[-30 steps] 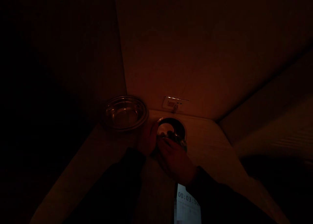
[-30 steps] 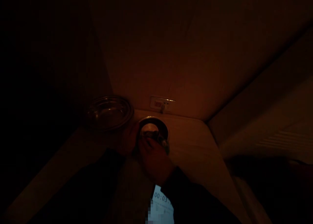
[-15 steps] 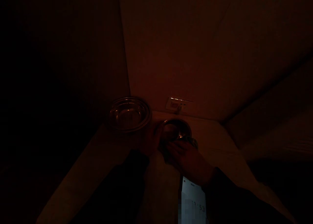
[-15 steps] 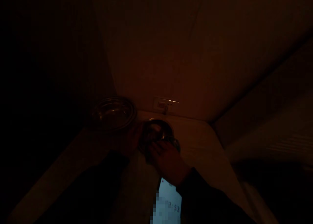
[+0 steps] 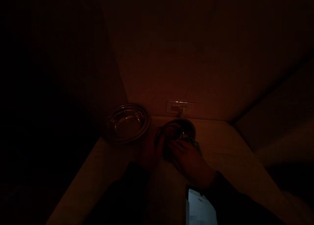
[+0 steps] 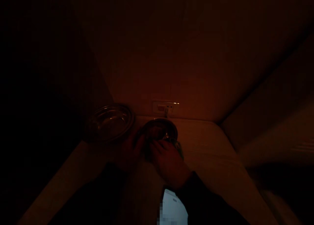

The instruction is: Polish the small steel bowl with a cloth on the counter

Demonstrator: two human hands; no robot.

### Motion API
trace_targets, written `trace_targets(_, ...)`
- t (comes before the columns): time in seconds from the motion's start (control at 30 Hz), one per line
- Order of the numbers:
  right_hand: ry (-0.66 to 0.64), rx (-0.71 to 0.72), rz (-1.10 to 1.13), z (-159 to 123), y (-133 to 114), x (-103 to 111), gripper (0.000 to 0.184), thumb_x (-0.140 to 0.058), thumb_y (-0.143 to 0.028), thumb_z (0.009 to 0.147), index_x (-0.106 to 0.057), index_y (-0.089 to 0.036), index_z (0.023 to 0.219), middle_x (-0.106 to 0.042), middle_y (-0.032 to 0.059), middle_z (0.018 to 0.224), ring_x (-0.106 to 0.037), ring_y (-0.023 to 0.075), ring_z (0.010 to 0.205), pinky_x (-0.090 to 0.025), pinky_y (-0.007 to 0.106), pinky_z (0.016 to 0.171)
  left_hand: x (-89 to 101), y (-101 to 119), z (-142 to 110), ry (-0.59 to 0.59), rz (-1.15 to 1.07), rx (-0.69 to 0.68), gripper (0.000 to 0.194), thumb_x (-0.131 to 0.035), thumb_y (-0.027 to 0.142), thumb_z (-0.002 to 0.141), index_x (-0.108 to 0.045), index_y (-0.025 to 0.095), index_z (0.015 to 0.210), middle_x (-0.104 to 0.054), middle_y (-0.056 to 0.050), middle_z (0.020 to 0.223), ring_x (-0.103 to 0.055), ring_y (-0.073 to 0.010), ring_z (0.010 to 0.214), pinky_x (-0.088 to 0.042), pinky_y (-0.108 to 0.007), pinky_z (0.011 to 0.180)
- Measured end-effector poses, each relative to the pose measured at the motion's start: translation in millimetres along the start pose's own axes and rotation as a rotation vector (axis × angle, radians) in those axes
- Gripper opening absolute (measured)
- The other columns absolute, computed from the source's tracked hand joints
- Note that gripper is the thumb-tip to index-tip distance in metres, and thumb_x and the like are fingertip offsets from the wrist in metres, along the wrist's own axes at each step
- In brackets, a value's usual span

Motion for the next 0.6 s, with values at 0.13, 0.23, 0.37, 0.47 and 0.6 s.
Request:
trace_targets(0.13,-0.024,0.001,-0.015,1.2,-0.1,1.9,0.041,-0.053,-0.013,0.086,-0.051,-0.011,0.127,-0.057,0.0135,0.127,-0.052,0.0290,0.110,-0.046,0.046,0.090,-6.4,-4.2,-1.2,-0.058,0.094,0.035,0.043,-0.033,0.035,0.092,-0.047,0.020,0.129,-0.066,-0.009,0.117,-0.064,-0.0207,0.102,-0.050,-0.034,0.087)
trace_targets(0.23,-0.041,0.015,-0.035,0.6,-3.6,4.5,0.040,-0.052,-0.014,0.087,-0.052,-0.010,0.126,-0.057,0.0130,0.127,-0.053,0.0293,0.108,-0.046,0.046,0.088,-3.1,-3.4,-0.9,-0.022,0.134,0.047,0.046,-0.032,0.034,0.092,-0.042,0.017,0.134,-0.062,-0.011,0.123,-0.061,-0.0220,0.108,-0.048,-0.036,0.091)
trace_targets(0.37,-0.095,0.026,-0.058,-7.1,-9.9,7.7,0.041,-0.054,-0.015,0.086,-0.051,-0.010,0.126,-0.058,0.0133,0.125,-0.054,0.0305,0.106,-0.047,0.047,0.086,-5.4,3.2,-0.4,-0.027,0.057,0.008,0.045,-0.030,0.029,0.093,-0.040,0.017,0.135,-0.056,-0.008,0.131,-0.056,-0.0180,0.116,-0.044,-0.033,0.098)
trace_targets(0.47,-0.138,0.029,-0.067,-14.3,-15.4,11.6,0.042,-0.055,-0.014,0.084,-0.052,-0.010,0.126,-0.059,0.0131,0.124,-0.053,0.0307,0.107,-0.047,0.048,0.087,-11.5,5.2,-1.8,-0.069,-0.009,0.005,0.044,-0.030,0.029,0.093,-0.042,0.018,0.134,-0.058,-0.007,0.129,-0.057,-0.0166,0.114,-0.046,-0.030,0.096)
trace_targets(0.6,-0.158,0.014,-0.036,-11.0,-20.3,14.9,0.040,-0.050,-0.013,0.086,-0.052,-0.011,0.125,-0.059,0.0143,0.123,-0.054,0.0306,0.106,-0.047,0.049,0.086,-11.4,10.3,-3.5,-0.071,-0.045,-0.008,0.043,-0.031,0.031,0.093,-0.046,0.019,0.131,-0.058,-0.007,0.129,-0.057,-0.0181,0.116,-0.045,-0.031,0.097)
Point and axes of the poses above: each hand's wrist, its own z-axis towards the middle knuckle, its own x-axis out of the back of the hand, y = z × x, the point moved 10 cm from there along z, towards the middle knuckle
